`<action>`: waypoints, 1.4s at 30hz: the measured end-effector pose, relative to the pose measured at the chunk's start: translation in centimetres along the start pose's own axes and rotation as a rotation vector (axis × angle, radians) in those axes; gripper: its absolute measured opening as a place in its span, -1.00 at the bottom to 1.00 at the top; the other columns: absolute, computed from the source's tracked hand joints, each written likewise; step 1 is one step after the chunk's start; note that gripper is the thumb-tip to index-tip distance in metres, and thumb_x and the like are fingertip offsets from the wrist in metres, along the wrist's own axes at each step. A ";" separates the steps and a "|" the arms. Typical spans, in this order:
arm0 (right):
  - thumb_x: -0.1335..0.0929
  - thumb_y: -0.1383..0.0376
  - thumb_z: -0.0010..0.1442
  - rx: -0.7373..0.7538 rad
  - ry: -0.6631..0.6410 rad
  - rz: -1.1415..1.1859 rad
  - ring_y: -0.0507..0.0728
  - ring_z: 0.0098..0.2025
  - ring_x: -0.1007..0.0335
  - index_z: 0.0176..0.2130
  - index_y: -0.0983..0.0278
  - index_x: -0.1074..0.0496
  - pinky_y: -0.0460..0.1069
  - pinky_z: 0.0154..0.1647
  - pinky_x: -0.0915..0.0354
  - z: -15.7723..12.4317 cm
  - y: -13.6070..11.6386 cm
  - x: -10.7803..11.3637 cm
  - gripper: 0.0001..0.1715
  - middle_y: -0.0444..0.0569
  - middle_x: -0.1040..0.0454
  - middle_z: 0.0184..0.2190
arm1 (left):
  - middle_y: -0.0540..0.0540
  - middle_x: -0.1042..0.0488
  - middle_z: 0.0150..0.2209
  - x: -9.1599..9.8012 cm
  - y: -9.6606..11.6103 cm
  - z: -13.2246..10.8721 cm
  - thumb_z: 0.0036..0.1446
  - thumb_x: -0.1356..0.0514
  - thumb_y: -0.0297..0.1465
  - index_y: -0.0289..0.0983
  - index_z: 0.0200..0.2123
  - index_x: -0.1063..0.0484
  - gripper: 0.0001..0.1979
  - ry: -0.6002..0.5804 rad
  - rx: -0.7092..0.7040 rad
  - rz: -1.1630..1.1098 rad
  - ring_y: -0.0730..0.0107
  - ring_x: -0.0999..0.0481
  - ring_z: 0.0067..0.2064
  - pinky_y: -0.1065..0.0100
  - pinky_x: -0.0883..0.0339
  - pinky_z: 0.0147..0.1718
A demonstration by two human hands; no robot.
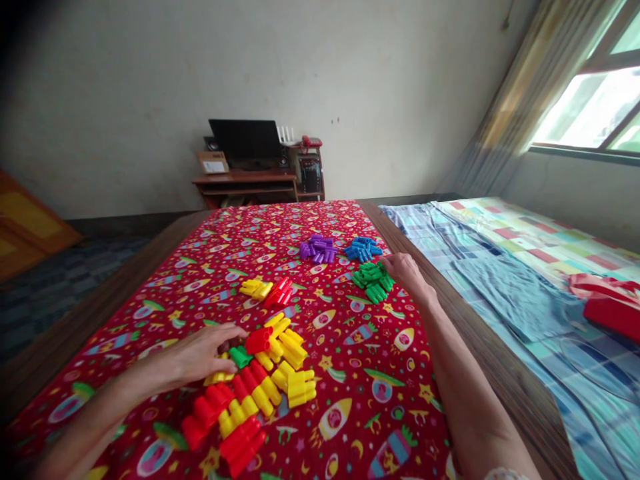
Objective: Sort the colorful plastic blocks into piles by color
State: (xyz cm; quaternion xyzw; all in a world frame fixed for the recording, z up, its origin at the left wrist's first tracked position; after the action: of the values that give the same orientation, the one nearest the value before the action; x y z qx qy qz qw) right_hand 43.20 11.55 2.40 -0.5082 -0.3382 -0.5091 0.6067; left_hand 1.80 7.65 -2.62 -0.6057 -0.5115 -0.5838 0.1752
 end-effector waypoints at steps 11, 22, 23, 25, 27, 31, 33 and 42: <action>-0.16 0.15 0.32 0.308 0.164 0.176 -0.04 -0.61 -0.04 -0.58 0.31 -0.35 -0.07 -0.52 0.07 -1.8 -9.9 3.1 -0.47 -0.15 -0.19 -0.70 | 0.02 -0.44 -0.48 5.3 -1.1 0.8 -0.19 -0.30 -0.15 -0.27 -0.29 -0.46 -0.60 0.433 0.058 -0.661 0.35 -0.48 -0.44 0.41 -0.37 -0.48; -0.24 0.18 0.34 0.763 -0.229 0.571 0.13 -0.21 -0.50 -0.01 0.32 -0.44 -0.07 -0.26 -0.30 -10.7 -23.7 -1.4 -0.64 0.11 -0.56 -0.21 | -0.10 -0.54 -0.26 5.4 3.3 -0.1 0.09 -0.19 -0.19 -0.24 -0.17 -0.49 -0.69 0.638 -0.145 -0.417 0.27 -0.56 -0.27 0.29 -0.45 -0.22; -0.24 0.20 0.34 0.778 -0.229 0.561 0.12 -0.22 -0.50 -0.04 0.32 -0.45 -0.08 -0.27 -0.29 -10.7 -23.8 -1.5 -0.67 0.11 -0.56 -0.21 | -0.12 -0.55 -0.22 5.4 3.1 0.0 0.11 -0.16 -0.23 -0.22 -0.18 -0.51 -0.73 0.625 -0.153 -0.292 0.24 -0.55 -0.23 0.27 -0.43 -0.17; -0.23 0.25 0.35 0.796 -0.222 0.539 0.09 -0.27 -0.49 -0.10 0.32 -0.47 -0.09 -0.31 -0.27 -10.6 -23.6 -1.9 -0.71 0.11 -0.56 -0.24 | -0.13 -0.57 -0.19 5.0 2.0 0.3 0.12 -0.14 -0.28 -0.20 -0.21 -0.54 -0.76 0.554 -0.124 -0.102 0.20 -0.55 -0.16 0.24 -0.40 -0.10; -0.23 0.28 0.35 0.791 -0.215 0.522 0.06 -0.32 -0.47 -0.15 0.32 -0.49 -0.11 -0.35 -0.24 -10.4 -23.3 -2.2 -0.72 0.09 -0.56 -0.28 | -0.12 -0.58 -0.19 4.2 0.7 0.5 0.11 -0.15 -0.28 -0.19 -0.23 -0.56 -0.77 0.433 -0.112 -0.017 0.18 -0.53 -0.11 0.24 -0.37 -0.05; -0.24 0.31 0.34 0.779 -0.198 0.501 0.02 -0.37 -0.45 -0.18 0.31 -0.50 -0.12 -0.36 -0.21 -10.1 -23.0 -2.5 -0.75 0.05 -0.55 -0.34 | -0.08 -0.55 -0.07 2.2 0.9 -0.3 0.03 -0.23 -0.32 -0.15 -0.19 -0.56 -0.76 0.187 -0.256 0.004 0.20 -0.47 0.01 0.26 -0.29 0.04; -0.26 0.32 0.34 0.785 -0.199 0.493 0.02 -0.38 -0.44 -0.18 0.30 -0.50 -0.12 -0.36 -0.21 -10.2 -23.2 -2.5 -0.77 0.04 -0.55 -0.35 | -0.08 -0.54 -0.06 1.5 1.6 -0.6 -0.03 -0.26 -0.38 -0.15 -0.17 -0.55 -0.71 0.109 -0.268 0.014 0.21 -0.49 -0.01 0.29 -0.32 0.00; -0.25 0.26 0.34 0.813 -0.133 0.581 0.13 -0.12 -0.47 0.07 0.29 -0.37 -0.05 -0.19 -0.31 -11.4 -24.2 -0.5 -0.66 0.13 -0.52 -0.08 | -0.01 -0.59 -0.39 4.2 4.0 -0.2 0.02 -0.25 -0.24 -0.19 -0.41 -0.55 -0.84 0.303 -0.189 -0.210 0.28 -0.56 -0.32 0.39 -0.35 -0.32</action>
State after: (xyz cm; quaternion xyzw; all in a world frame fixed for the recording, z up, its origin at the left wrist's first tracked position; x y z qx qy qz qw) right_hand 18.61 1.59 5.60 -0.3354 -0.3913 -0.1128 0.8495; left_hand 4.14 7.59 2.73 -0.4681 -0.4824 -0.7288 0.1307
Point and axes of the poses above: each hand's wrist, its own z-axis towards the middle knuckle, its own x-axis out of the back of the hand, y = z × x, the point moved 8 cm from there along z, towards the middle knuckle
